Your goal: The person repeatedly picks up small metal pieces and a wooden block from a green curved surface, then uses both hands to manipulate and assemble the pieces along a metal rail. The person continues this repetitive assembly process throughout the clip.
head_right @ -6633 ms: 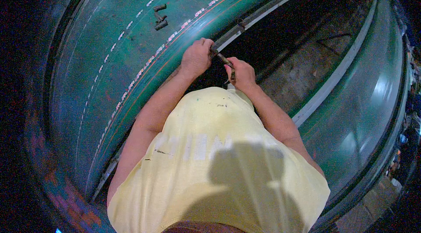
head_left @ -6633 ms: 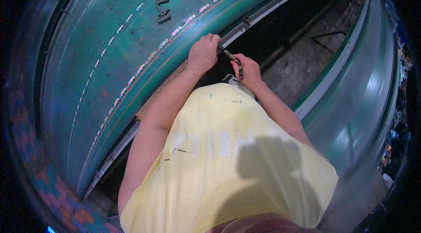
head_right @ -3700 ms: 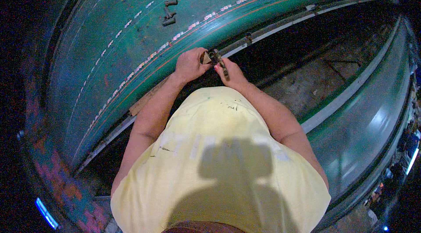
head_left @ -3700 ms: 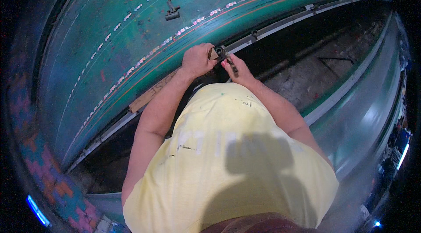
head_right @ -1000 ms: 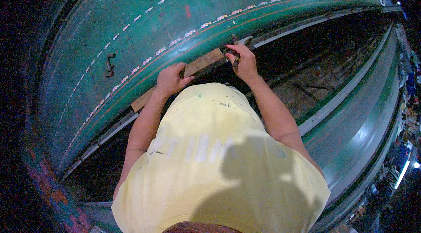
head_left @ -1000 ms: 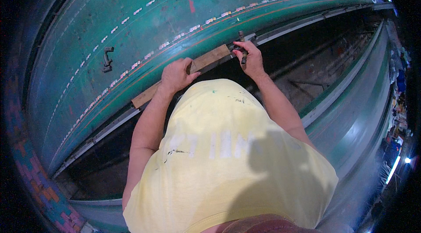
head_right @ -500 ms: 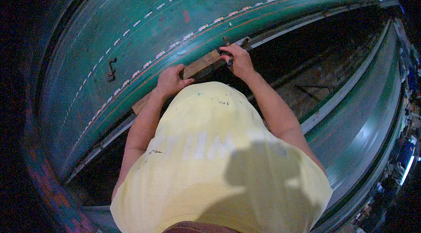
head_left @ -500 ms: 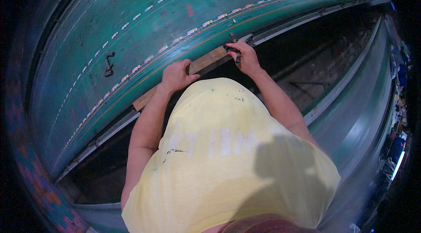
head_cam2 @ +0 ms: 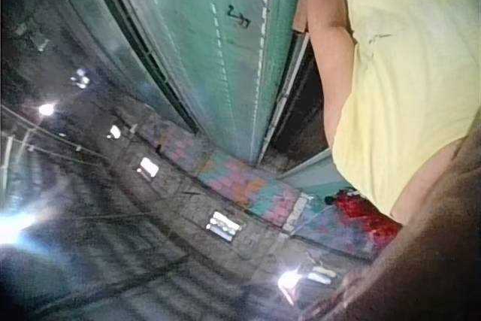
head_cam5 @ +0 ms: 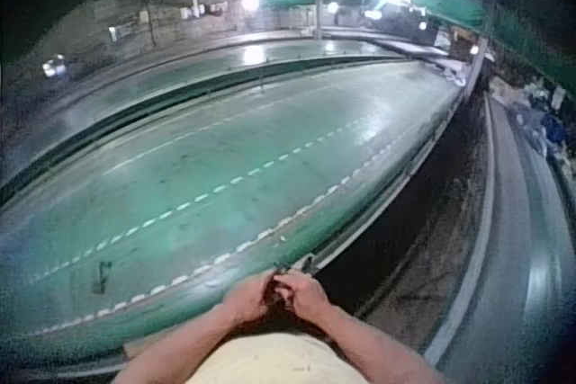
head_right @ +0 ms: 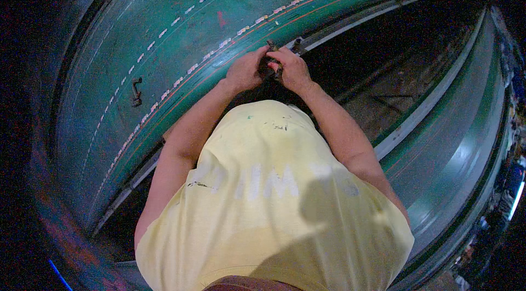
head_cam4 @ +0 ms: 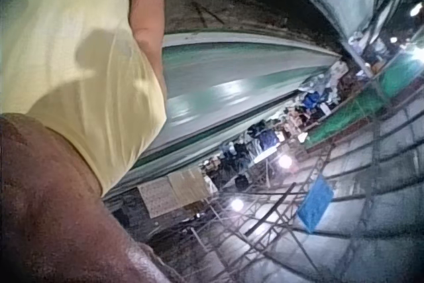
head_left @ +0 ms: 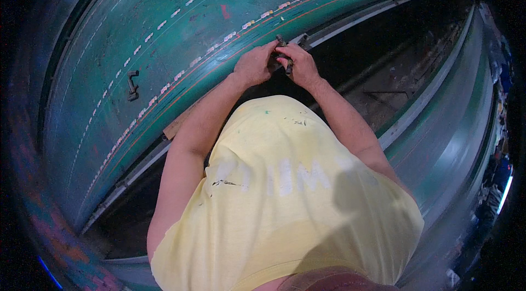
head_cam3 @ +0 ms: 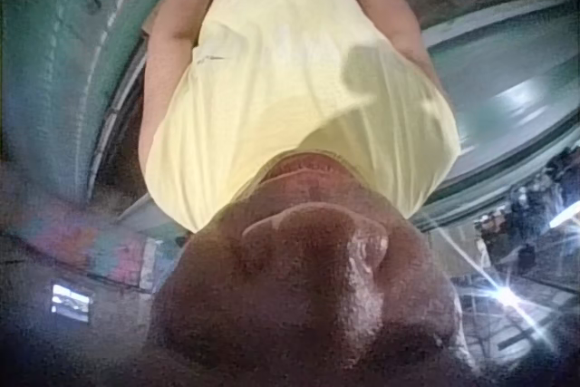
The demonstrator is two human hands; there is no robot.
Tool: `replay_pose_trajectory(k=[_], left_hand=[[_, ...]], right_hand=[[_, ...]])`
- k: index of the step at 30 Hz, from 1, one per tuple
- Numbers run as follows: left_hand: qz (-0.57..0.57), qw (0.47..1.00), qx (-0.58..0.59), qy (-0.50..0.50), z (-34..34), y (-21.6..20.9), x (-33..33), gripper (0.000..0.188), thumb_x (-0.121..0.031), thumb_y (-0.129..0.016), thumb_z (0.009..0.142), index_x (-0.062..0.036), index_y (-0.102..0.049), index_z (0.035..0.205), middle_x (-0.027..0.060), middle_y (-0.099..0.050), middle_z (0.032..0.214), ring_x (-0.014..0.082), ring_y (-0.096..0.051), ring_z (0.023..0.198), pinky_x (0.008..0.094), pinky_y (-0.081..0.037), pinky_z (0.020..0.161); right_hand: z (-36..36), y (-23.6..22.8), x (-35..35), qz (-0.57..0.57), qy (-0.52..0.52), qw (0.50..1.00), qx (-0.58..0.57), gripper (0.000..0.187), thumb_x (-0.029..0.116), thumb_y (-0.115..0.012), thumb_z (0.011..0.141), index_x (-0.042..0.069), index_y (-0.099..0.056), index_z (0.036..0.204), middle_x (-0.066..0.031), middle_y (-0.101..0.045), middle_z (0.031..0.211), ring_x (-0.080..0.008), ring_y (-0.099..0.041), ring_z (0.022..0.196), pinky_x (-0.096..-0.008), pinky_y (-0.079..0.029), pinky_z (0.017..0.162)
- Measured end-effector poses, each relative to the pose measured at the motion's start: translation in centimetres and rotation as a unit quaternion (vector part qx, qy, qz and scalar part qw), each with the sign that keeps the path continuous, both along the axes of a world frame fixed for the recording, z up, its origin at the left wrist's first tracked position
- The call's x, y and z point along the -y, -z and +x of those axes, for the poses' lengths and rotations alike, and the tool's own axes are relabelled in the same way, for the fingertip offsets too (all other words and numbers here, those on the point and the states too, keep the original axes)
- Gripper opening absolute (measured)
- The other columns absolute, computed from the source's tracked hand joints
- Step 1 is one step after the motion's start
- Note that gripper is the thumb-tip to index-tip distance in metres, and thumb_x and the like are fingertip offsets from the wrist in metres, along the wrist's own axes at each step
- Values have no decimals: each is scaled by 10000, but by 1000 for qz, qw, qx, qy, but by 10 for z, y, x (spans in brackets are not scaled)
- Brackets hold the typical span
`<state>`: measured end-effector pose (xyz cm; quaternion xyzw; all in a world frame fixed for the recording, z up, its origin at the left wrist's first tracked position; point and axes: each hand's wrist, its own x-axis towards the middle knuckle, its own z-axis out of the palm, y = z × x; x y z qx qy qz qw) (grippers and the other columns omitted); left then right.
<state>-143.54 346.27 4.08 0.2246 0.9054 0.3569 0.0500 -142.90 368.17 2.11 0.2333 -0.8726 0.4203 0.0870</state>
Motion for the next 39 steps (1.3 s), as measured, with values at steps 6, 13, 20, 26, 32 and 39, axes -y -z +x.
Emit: replay_pose_trajectory(k=[6, 13, 20, 26, 32, 39], left_hand=[[-55, 997, -32, 30, 3, -6, 4, 687, -119, -807, 948, -143, -564, 1590, 191, -731, 1354, 441, -703, 1250, 557, -595, 1028], [-77, 997, 14, 7, 2, -9, 0, 858, -116, -847, 901, -138, -462, 1667, 171, -741, 1379, 423, -723, 1233, 542, -600, 1037], [-52, 995, 74, -32, 1, -14, 4, 1111, -77, -855, 848, -110, -251, 1780, 149, -760, 1380, 425, -746, 1210, 541, -601, 1035], [-60, 997, 36, -27, 3, -15, 4, 1160, -65, -850, 848, -96, -180, 1795, 143, -772, 1343, 415, -749, 1192, 537, -604, 1013], [-28, 999, 35, -30, 4, -8, 8, 1176, -61, -838, 850, -66, -143, 1799, 145, -790, 1304, 424, -754, 1168, 538, -605, 1008], [-55, 996, 65, -38, 0, -20, 4, 1149, -49, -827, 848, -86, -184, 1799, 158, -782, 1320, 428, -749, 1171, 539, -609, 999]], right_hand=[[44, -14, -16, -79, 82, 991, 76, 487, 65, -831, 952, 102, -735, 1428, -165, -749, 1154, -319, -776, 977, -435, -637, 833], [61, 2, -24, -30, 74, 997, -7, 363, 64, -813, 958, 68, -760, 1317, -174, -743, 1196, -349, -754, 1055, -449, -627, 896], [64, -76, -11, -117, 14, 963, -241, 135, 215, -749, 1037, 125, -785, 1132, -179, -735, 1177, -370, -686, 1118, -499, -518, 983], [49, -3, 2, -43, -86, 995, 14, 72, 113, -751, 1011, 93, -691, 977, -129, -678, 950, -377, -675, 969, -498, -498, 834], [49, -89, -3, -96, 20, 971, -216, 106, 108, -796, 949, 70, -705, 988, -153, -747, 1025, -402, -697, 985, -525, -543, 910], [49, -1, 3, 51, -37, 994, 85, 96, 149, -717, 1058, 67, -708, 1009, -141, -730, 1007, -403, -708, 969, -510, -535, 846]])
